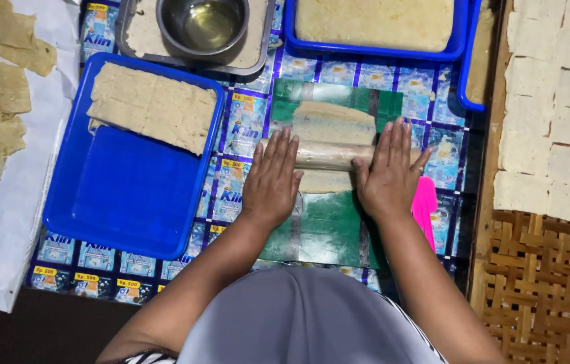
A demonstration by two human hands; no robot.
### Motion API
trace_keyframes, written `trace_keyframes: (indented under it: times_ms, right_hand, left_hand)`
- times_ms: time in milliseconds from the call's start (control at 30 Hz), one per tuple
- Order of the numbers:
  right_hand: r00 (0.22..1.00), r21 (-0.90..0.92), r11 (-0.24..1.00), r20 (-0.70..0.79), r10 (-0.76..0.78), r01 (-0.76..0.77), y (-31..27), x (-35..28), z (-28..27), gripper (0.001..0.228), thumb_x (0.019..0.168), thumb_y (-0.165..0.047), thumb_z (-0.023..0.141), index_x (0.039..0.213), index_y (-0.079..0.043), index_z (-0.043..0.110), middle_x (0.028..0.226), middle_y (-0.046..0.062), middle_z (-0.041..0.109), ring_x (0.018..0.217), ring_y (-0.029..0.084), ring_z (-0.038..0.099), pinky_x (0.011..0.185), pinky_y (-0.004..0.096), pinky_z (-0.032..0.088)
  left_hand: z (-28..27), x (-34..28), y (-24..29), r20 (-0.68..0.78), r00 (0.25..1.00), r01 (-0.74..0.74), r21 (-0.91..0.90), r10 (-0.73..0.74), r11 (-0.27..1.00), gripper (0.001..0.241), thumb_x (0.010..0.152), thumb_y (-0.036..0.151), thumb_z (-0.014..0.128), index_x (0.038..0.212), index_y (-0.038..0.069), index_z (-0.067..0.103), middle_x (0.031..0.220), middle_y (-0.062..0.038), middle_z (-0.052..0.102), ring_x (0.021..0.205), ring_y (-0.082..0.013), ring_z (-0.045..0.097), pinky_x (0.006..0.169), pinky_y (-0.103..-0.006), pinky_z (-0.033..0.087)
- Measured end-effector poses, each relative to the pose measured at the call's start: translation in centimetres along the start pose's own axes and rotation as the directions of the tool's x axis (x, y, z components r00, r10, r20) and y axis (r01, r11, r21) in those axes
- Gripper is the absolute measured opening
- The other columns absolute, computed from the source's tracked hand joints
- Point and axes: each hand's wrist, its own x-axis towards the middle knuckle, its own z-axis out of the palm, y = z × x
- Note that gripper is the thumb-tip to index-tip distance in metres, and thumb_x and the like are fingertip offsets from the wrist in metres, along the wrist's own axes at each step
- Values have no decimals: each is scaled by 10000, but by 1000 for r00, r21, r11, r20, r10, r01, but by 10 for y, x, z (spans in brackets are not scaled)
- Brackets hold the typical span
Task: Flattening dough using a rolling pin and cutting it into squares.
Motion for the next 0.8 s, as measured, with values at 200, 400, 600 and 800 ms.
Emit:
trace_keyframes:
  times_ms: [200,400,600,800]
  right_hand:
    - [998,-53,998,-63,-31,27,8,34,19,655,1087,-358,503,1551,97,423,1601,338,392,1521,448,309,1180,685,65]
    - [998,-5,999,40,50,-50,12,95,19,607,1073,-333,410,1614,-60,432,1667,247,308,1561,385,235,1175,686,-28]
    - [997,26,997,39,73,-74,12,141,14,620,1089,-333,497,1648,-94,372,1693,213,185,1572,361,132,1175,710,-10]
    - [993,-47,994,59,99,-96,1,99,9,674,1126,-400,422,1647,19,338,1683,240,124,1550,361,72,1175,664,-31]
  left_hand:
    - [18,38,-15,-84,996,5,78,1,997,597,1117,412,279,1600,62,324,1682,-188,282,1574,-338,231,1276,-498,150]
    - [10,105,-22,-160,987,40,130,-18,991,500,1073,297,391,1491,60,529,1643,-185,354,1548,-375,261,1253,-531,192]
    - [-4,155,-28,-18,995,99,123,-97,987,554,1052,274,390,1589,157,454,1713,-174,144,1594,-372,95,1275,-591,27]
    - [2,117,-23,-40,998,59,151,-54,987,610,1076,305,399,1625,45,344,1704,-203,141,1582,-337,81,1276,-544,52]
